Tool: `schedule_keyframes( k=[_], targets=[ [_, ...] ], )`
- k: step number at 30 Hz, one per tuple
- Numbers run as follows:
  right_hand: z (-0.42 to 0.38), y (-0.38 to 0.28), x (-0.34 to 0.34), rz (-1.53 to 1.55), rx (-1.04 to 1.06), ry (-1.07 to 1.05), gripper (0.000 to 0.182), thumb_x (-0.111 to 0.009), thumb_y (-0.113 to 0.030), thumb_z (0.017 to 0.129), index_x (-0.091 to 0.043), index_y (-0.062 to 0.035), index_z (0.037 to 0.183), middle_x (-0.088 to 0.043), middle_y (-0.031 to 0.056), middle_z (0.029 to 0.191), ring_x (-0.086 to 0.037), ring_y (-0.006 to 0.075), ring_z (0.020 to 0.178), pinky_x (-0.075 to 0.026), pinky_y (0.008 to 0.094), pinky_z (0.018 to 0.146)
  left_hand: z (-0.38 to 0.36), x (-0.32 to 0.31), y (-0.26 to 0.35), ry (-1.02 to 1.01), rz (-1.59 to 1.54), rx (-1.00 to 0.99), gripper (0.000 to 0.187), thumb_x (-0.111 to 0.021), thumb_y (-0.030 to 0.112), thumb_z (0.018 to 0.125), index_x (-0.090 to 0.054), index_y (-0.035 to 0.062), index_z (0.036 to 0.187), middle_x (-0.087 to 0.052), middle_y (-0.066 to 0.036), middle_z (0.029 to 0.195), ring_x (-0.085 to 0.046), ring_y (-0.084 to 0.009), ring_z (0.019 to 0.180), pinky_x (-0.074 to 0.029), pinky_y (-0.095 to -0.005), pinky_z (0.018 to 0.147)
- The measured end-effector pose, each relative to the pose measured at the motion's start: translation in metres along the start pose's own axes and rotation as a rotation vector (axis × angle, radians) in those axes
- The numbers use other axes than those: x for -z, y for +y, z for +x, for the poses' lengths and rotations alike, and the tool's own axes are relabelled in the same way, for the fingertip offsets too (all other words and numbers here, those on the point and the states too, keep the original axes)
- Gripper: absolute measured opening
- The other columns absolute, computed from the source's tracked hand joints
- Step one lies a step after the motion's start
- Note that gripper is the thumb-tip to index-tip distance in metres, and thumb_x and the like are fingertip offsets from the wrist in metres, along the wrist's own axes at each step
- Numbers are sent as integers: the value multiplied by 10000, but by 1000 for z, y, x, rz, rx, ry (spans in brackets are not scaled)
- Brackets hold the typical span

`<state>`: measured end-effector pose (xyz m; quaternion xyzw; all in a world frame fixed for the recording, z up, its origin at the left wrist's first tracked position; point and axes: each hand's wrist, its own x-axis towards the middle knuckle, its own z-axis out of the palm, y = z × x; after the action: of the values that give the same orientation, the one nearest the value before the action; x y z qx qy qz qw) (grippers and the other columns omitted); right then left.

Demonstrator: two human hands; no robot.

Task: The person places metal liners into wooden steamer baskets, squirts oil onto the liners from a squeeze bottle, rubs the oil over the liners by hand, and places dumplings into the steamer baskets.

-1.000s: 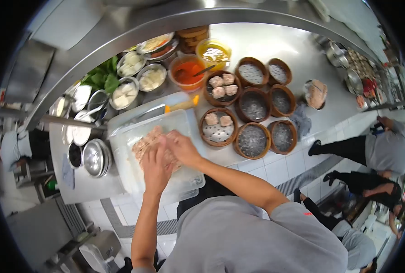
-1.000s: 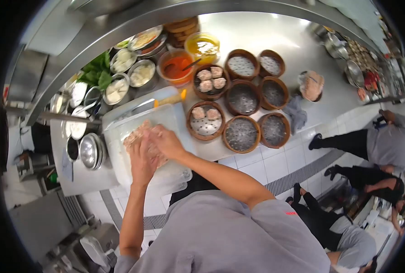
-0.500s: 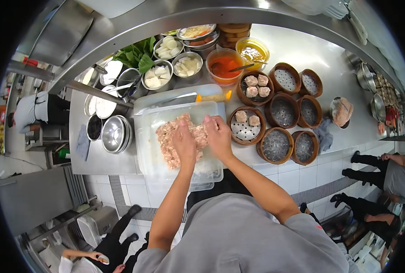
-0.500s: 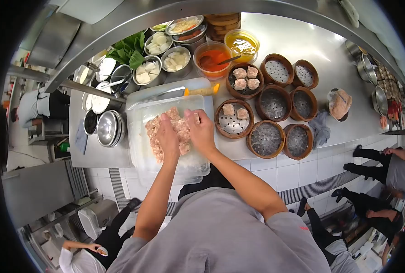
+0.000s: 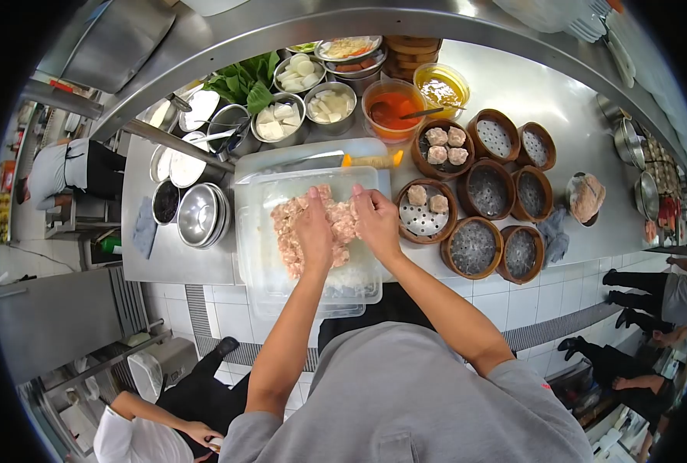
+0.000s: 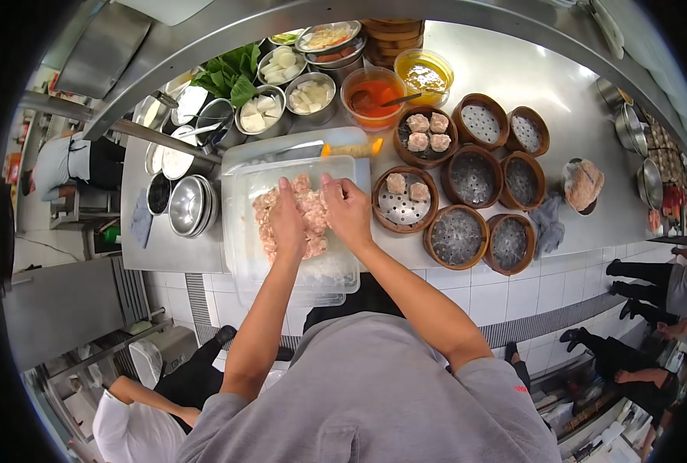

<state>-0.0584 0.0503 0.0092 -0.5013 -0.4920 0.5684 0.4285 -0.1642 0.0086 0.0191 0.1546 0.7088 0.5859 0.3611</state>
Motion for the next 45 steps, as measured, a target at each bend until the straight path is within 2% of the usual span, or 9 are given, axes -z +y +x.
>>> schedule_keyframes(
  k=[15, 17, 22, 27, 32, 34, 39, 44, 45],
  targets=[
    [-1, -1, -15, 276, -270, -117, 496, -598, -430, 1045, -668, -6, 797, -497, -50, 625, -406, 50, 473, -322, 270, 437, 9, 28, 3, 113, -102, 240, 581, -552, 534, 1036, -622, 50, 722, -485, 8, 619, -446, -113, 612, -389, -329, 571],
    [-9, -6, -22, 124, -226, -59, 511, -613, -438, 1032, -663, 8, 787, -504, -13, 605, -442, 80, 499, -359, 296, 473, -2, 35, 19, 115, 414, -183, 564, -554, 477, 1046, -648, -15, 788, -530, -39, 642, -476, -145, 636, -412, -351, 601],
    [-22, 17, -35, -109, -4, 143, 565, -617, -476, 1017, -627, 26, 758, -509, 52, 578, -476, 118, 529, -412, 339, 524, -1, 35, 13, 216, 369, -334, 573, -568, 435, 1038, -603, -49, 733, -556, -91, 596, -456, -168, 599, -407, -388, 573],
    [-14, 13, -16, 265, -600, 150, 612, -559, -574, 1017, -556, -69, 670, -512, 15, 596, -491, 134, 580, -408, 343, 555, 15, 49, -16, 163, 375, -173, 587, -455, 458, 1087, -614, -29, 801, -506, -44, 650, -420, -159, 654, -401, -358, 611],
    [-13, 7, 15, 411, -720, -53, 549, -718, -568, 908, -599, -70, 1104, -594, 42, 905, -595, 154, 780, -511, 286, 588, 23, 58, -21, -40, 733, -304, 545, -478, 457, 1074, -651, -29, 901, -707, -172, 871, -645, -269, 773, -505, -421, 719],
    [-21, 23, 19, 287, -536, -178, 737, -842, -393, 806, -468, -55, 1343, -598, 77, 1064, -622, 217, 931, -563, 304, 755, 25, 57, -30, -44, 869, -441, 474, -516, 444, 1056, -641, -10, 1010, -718, -188, 932, -689, -331, 824, -526, -440, 767],
    [-33, 16, 35, 42, -343, -184, 782, -784, -171, 735, -407, -9, 1401, -625, 167, 1092, -611, 330, 1094, -539, 417, 891, 48, 62, -31, -166, 1062, -675, 382, -575, 359, 1034, -613, -8, 1129, -669, -195, 974, -627, -354, 868, -498, -467, 736],
    [-33, 34, 28, -237, 142, -196, 463, -731, -155, 707, -640, 80, 1095, -659, 285, 1107, -625, 470, 1071, -544, 506, 877, 39, 57, 3, -467, 774, -583, 403, -589, 273, 1028, -581, -28, 1296, -613, -186, 1243, -583, -284, 1014, -468, -424, 862],
    [-35, 32, 31, -217, 138, -149, 382, -762, -179, 732, -667, 77, 999, -700, 233, 973, -687, 395, 996, -561, 468, 834, 41, 55, 11, -652, 659, -497, 490, -600, 253, 1024, -511, -20, 1421, -590, -176, 1337, -578, -270, 1155, -455, -403, 981]
  ],
)
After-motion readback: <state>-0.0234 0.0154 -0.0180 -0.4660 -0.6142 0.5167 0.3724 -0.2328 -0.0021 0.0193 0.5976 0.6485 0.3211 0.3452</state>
